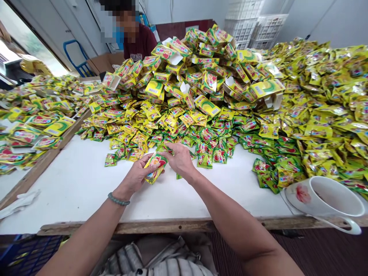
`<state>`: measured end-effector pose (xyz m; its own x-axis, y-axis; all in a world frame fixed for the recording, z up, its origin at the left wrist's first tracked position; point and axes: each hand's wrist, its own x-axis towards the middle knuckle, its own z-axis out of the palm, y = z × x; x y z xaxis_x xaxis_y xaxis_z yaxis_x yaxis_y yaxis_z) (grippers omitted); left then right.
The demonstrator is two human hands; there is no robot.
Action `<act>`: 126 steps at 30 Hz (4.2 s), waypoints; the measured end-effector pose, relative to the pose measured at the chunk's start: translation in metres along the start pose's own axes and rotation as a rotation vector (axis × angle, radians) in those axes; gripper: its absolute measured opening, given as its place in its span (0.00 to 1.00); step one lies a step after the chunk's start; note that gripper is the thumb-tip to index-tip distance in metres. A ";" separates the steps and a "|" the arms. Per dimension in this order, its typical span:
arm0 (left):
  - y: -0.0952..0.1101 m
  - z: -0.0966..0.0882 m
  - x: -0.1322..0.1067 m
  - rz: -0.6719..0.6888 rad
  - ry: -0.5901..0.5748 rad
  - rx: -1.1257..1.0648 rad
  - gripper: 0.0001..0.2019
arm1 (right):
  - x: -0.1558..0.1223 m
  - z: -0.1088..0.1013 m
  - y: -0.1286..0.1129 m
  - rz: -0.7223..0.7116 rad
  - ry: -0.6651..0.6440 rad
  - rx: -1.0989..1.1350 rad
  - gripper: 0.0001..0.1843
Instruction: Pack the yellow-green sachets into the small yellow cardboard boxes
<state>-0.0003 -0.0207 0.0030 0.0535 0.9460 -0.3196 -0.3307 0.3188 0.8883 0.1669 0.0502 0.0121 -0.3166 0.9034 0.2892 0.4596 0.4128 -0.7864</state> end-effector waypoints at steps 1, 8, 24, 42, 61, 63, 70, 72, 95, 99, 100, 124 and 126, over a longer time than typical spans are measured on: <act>0.001 0.001 0.000 -0.005 0.009 -0.012 0.33 | 0.001 -0.002 0.001 0.004 -0.025 0.005 0.11; 0.004 0.001 -0.001 0.024 0.064 -0.076 0.32 | 0.002 -0.004 0.005 0.009 0.106 0.055 0.14; 0.006 -0.001 -0.003 -0.005 0.103 -0.042 0.28 | 0.005 -0.015 0.002 -0.106 -0.196 0.025 0.21; 0.007 0.003 -0.002 0.048 0.149 -0.048 0.30 | 0.002 -0.009 0.002 0.029 -0.037 0.057 0.11; 0.009 -0.002 -0.005 -0.053 0.140 0.029 0.29 | 0.005 -0.024 0.000 0.026 -0.402 -0.102 0.10; 0.008 -0.002 -0.005 -0.059 0.137 0.038 0.29 | 0.002 -0.019 -0.003 -0.019 -0.422 -0.130 0.11; 0.007 0.001 -0.005 -0.044 0.152 0.042 0.29 | 0.000 -0.007 -0.002 0.025 -0.390 -0.131 0.09; 0.007 0.001 -0.004 -0.038 0.169 0.014 0.29 | 0.003 -0.012 0.003 0.035 -0.417 -0.025 0.07; 0.002 0.001 0.000 0.280 0.144 -0.052 0.28 | -0.003 0.020 0.001 0.053 -0.202 0.575 0.17; 0.001 -0.003 -0.002 0.251 0.070 0.007 0.27 | -0.003 0.014 0.005 0.053 -0.230 0.539 0.16; 0.002 -0.003 -0.002 0.244 0.075 0.006 0.26 | -0.004 0.013 0.006 0.058 -0.259 0.558 0.16; 0.005 0.001 -0.005 0.224 0.179 0.048 0.28 | -0.003 0.004 -0.001 0.329 -0.372 0.734 0.21; 0.004 0.000 -0.005 0.214 0.172 0.039 0.28 | -0.003 0.003 0.003 0.334 -0.398 0.750 0.21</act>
<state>-0.0022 -0.0240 0.0086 -0.1756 0.9694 -0.1713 -0.2804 0.1176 0.9527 0.1663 0.0486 0.0077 -0.5905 0.7984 -0.1180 -0.0368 -0.1727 -0.9843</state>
